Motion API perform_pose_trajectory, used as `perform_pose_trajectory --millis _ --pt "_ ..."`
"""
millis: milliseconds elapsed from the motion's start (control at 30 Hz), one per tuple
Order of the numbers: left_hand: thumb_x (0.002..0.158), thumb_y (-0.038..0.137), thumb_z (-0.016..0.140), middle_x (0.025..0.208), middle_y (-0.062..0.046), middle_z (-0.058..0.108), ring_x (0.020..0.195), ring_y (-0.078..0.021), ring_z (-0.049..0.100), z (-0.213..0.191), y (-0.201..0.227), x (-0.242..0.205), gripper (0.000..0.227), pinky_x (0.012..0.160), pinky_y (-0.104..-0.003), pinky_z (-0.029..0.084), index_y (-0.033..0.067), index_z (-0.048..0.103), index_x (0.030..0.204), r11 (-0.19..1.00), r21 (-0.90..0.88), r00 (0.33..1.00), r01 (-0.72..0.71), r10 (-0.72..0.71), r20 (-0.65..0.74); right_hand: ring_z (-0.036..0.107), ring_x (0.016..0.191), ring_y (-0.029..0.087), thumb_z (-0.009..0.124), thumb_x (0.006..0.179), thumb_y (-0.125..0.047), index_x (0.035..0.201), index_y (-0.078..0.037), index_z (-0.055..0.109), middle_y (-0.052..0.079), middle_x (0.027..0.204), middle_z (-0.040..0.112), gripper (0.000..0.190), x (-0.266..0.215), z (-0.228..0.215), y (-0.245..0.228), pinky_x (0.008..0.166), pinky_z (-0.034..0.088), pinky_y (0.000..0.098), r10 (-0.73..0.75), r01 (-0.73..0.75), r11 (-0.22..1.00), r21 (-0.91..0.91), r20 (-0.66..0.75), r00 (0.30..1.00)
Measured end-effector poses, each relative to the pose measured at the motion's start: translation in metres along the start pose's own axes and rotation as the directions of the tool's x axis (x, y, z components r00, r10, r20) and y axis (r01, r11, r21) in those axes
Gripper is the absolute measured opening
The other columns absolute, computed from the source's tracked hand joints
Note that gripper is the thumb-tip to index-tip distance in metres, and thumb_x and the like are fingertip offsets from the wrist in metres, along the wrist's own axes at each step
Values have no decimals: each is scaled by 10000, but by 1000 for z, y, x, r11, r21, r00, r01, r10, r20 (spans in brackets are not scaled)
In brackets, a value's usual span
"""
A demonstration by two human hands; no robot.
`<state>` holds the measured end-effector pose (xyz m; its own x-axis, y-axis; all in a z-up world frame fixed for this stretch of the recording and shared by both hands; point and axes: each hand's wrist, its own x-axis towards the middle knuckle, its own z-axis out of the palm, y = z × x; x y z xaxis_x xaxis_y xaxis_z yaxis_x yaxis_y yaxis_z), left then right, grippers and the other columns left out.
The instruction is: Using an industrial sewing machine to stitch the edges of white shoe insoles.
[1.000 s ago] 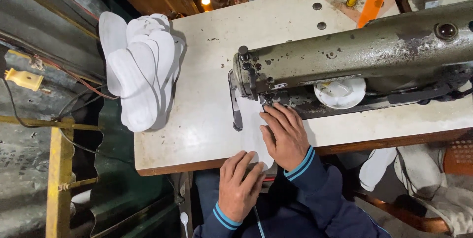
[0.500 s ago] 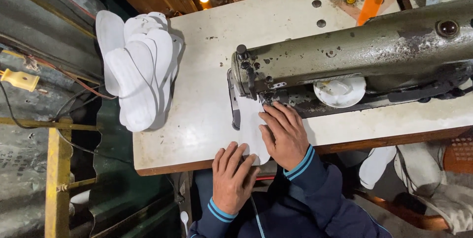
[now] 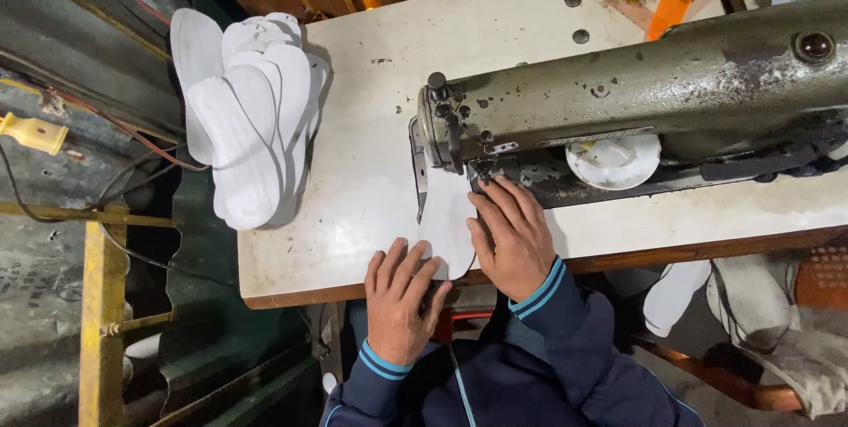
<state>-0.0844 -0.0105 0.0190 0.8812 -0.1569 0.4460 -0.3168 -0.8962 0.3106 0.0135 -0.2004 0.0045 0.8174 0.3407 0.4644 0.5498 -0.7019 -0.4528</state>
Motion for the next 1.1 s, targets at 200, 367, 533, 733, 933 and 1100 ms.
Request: perform_pose_trajectory --millis 200,367,533,733,933,1100 --pt "981 353 704 1420 -89 623 1395 -348 510 0 -8 2 358 1189 -534 327 150 671 1274 1000 13 1000 8 -8 -2 411 1452 339 531 1069 -302 1386 -48 607 136 1476 539 413 0 2 0 1217 419 563 3 -2 999 -47 33 999" --pt "990 351 698 1481 -78 576 1447 -338 456 4 -15 0 416 1223 -540 289 150 630 1347 1000 30 1000 10 -11 22 425 1442 333 525 1070 -312 1382 -42 618 134 1469 557 422 0 3 0 1181 431 565 -2 4 997 -76 26 1000" --pt "995 367 672 1466 -82 589 1437 -357 459 0 -15 6 408 1209 -540 286 152 638 1340 999 41 999 27 -29 39 414 1448 333 521 1071 -314 1382 -48 611 130 1479 544 419 0 2 0 1189 423 574 6 -3 997 -75 45 999" --pt "986 357 691 1447 -87 606 1426 -361 473 0 -15 11 404 1196 -546 301 155 647 1334 999 44 999 25 -26 30 416 1447 335 514 1071 -314 1375 -48 615 130 1479 548 416 -1 3 1 1181 420 574 13 -10 997 -74 47 999" --pt "992 379 685 1477 -81 586 1447 -359 454 5 -20 11 443 1205 -546 298 165 626 1376 999 49 999 20 -21 28 417 1447 334 515 1072 -314 1375 -48 616 130 1476 551 416 -1 3 1 1179 423 579 11 -8 997 -70 44 999" --pt "1003 364 657 1464 -89 593 1443 -363 454 7 -22 17 418 1201 -547 298 154 631 1363 999 51 999 18 -20 45 427 1439 337 502 1076 -332 1366 -42 627 136 1464 563 428 -1 2 0 1169 424 584 11 -9 997 -73 36 999"
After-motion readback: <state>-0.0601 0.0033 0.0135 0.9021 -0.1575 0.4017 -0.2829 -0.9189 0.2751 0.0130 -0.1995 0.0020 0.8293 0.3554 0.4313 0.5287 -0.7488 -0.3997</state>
